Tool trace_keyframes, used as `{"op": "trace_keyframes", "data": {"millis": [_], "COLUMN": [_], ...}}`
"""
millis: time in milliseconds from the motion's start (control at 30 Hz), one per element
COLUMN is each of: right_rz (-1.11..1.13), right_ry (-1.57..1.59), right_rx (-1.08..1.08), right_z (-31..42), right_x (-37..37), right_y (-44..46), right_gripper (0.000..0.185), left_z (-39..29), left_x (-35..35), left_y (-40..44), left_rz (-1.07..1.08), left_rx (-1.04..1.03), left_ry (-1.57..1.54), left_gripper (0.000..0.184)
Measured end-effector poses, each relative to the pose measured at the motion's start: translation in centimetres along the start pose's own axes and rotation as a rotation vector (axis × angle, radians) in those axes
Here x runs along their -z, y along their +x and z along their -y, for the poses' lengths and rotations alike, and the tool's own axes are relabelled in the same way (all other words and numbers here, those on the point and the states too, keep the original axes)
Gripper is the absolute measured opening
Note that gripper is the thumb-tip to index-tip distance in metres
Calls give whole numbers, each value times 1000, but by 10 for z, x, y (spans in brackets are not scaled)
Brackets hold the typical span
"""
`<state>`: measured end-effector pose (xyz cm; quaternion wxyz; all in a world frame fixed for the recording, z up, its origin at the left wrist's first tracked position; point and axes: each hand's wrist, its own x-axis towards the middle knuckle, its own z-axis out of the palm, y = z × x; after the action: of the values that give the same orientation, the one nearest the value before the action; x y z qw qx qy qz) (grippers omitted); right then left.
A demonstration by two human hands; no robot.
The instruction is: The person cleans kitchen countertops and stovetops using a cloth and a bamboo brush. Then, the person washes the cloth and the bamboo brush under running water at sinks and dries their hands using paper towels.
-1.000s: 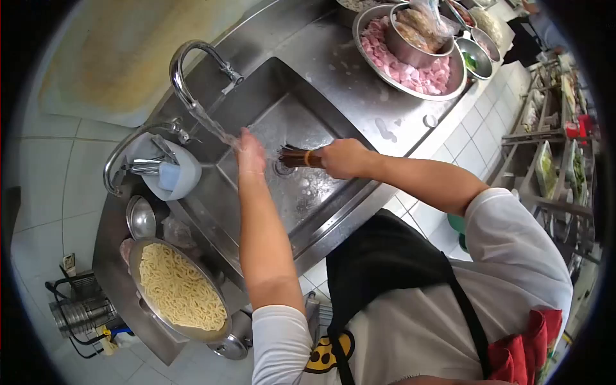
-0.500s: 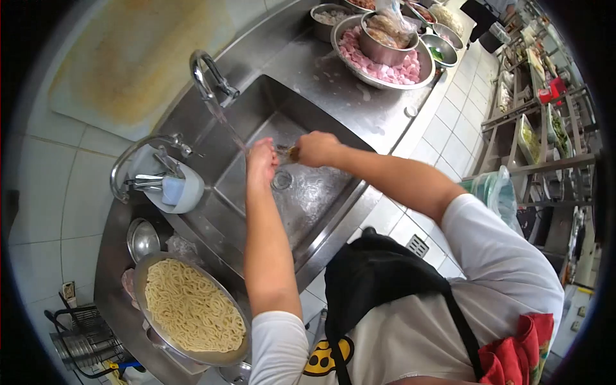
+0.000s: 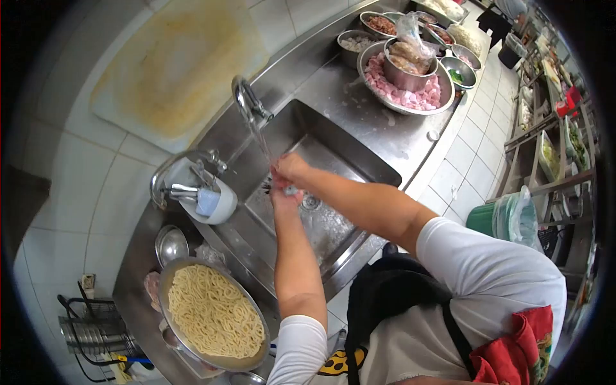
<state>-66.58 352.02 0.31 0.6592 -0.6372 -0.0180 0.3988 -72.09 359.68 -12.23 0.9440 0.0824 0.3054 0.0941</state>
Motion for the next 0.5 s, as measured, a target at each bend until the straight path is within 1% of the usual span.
{"op": "trace_keyframes", "data": {"millis": [33, 133, 233, 300, 367, 400, 433, 500], "right_rz": [-12, -107, -28, 295, 220, 180, 140, 211], "right_ry": [219, 417, 699, 809, 881, 571, 263, -412], "right_rx": [-85, -262, -513, -476, -326, -187, -39, 173], "right_z": [3, 5, 7, 34, 104, 117, 123, 114], "right_x": [-10, -29, -35, -24, -15, -7, 1, 19], "right_y": [-3, 0, 34, 44, 41, 57, 69, 61], "right_gripper": [27, 29, 29, 27, 22, 21, 21, 23], "left_z": [7, 14, 18, 16, 10, 7, 0, -12], "left_x": [-19, -57, -82, -95, -98, -97, -94, -92], "left_y": [-15, -51, -80, -89, -78, -71, -61, -47], "left_rz": [-45, -140, -254, -354, -467, -528, -508, -457], "left_rx": [-62, -154, -146, -84, 9, 64, 61, 63], "left_ry": [93, 303, 515, 678, 848, 932, 1005, 1149], "left_gripper": [37, 37, 36, 36, 33, 32, 30, 26]}}
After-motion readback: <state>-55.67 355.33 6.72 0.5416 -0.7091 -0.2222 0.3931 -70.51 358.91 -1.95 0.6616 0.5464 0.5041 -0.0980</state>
